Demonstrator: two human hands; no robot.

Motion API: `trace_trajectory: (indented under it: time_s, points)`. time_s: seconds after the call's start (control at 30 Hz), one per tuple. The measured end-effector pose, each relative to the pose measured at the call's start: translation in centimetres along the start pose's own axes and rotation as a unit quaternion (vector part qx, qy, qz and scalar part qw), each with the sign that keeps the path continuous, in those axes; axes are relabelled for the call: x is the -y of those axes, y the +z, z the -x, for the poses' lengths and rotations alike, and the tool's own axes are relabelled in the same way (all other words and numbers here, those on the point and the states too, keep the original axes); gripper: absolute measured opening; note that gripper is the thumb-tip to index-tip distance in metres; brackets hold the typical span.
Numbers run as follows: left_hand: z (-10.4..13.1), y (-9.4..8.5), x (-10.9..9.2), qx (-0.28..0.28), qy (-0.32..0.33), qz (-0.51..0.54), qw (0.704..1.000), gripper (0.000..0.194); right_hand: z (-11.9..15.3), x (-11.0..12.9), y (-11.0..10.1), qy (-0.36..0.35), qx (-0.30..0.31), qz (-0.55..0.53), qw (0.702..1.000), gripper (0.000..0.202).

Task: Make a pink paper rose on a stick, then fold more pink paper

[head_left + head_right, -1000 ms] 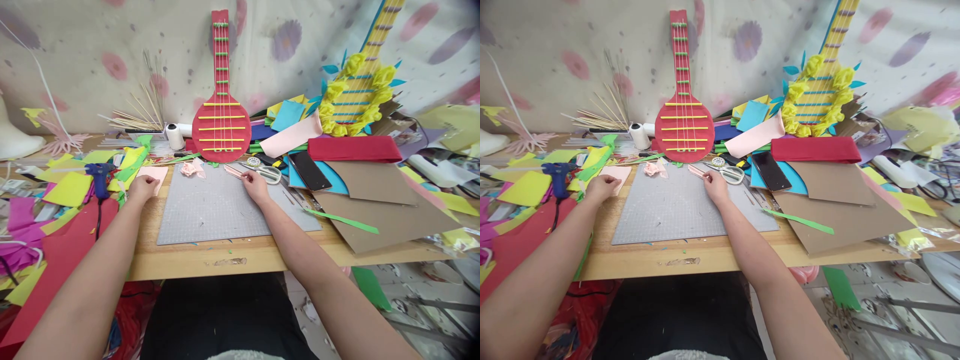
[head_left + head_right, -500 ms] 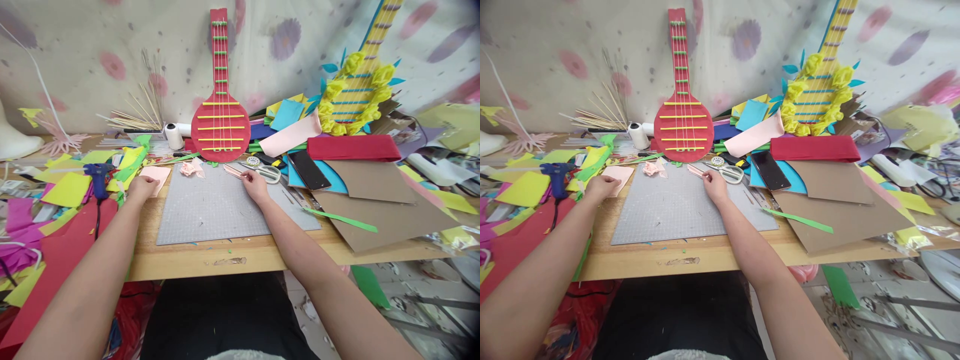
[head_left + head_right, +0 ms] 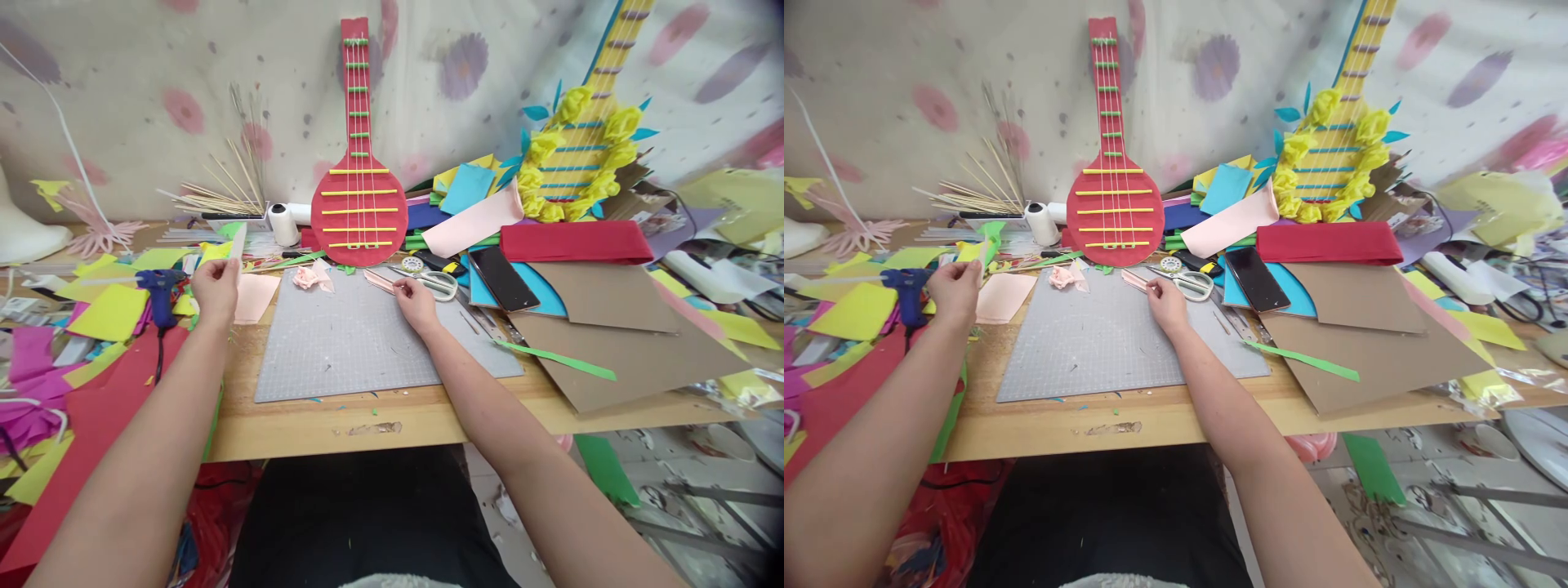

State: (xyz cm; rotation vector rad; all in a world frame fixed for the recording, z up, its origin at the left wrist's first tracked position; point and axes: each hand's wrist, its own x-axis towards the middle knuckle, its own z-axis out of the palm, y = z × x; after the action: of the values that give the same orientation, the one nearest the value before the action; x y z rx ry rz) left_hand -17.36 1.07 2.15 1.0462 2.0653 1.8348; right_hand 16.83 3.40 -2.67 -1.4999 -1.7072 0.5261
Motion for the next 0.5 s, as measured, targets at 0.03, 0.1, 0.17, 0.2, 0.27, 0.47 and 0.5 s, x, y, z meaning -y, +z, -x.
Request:
trace_trajectory:
  time_s: [0.03,0.1,0.17,0.2,0.27,0.47,0.5]
  points:
    - [0.4,0.3,-0.4,0.023,0.03,0.026,0.999,0.013,0.0,0.1,-0.1,0.0,0.002,0.003,1.0,0.023]
    - [2.0,1.1,-1.4,0.093,0.092,0.034,0.991,0.013,0.2,0.4,-0.2,-0.018,0.0,0.008,1.0,0.026]
    - [4.6,2.3,-2.4,0.196,0.178,-0.005,0.964,0.01,0.4,0.8,-0.2,-0.071,-0.016,0.017,0.997,0.041]
    - [6.0,3.0,-2.8,0.26,0.223,-0.022,0.939,0.011,0.6,0.9,-0.2,-0.111,-0.02,0.025,0.993,0.054]
    - [8.7,4.4,-3.2,0.374,0.287,-0.053,0.88,0.012,0.9,1.2,0.0,-0.196,-0.005,0.052,0.979,0.076]
    - [11.8,6.7,-2.0,0.45,0.299,-0.093,0.836,0.01,1.5,1.5,0.1,-0.294,0.069,0.113,0.947,0.063]
    - [11.8,6.7,-1.7,0.448,0.294,-0.1,0.838,0.01,1.5,1.5,0.1,-0.294,0.067,0.116,0.947,0.061]
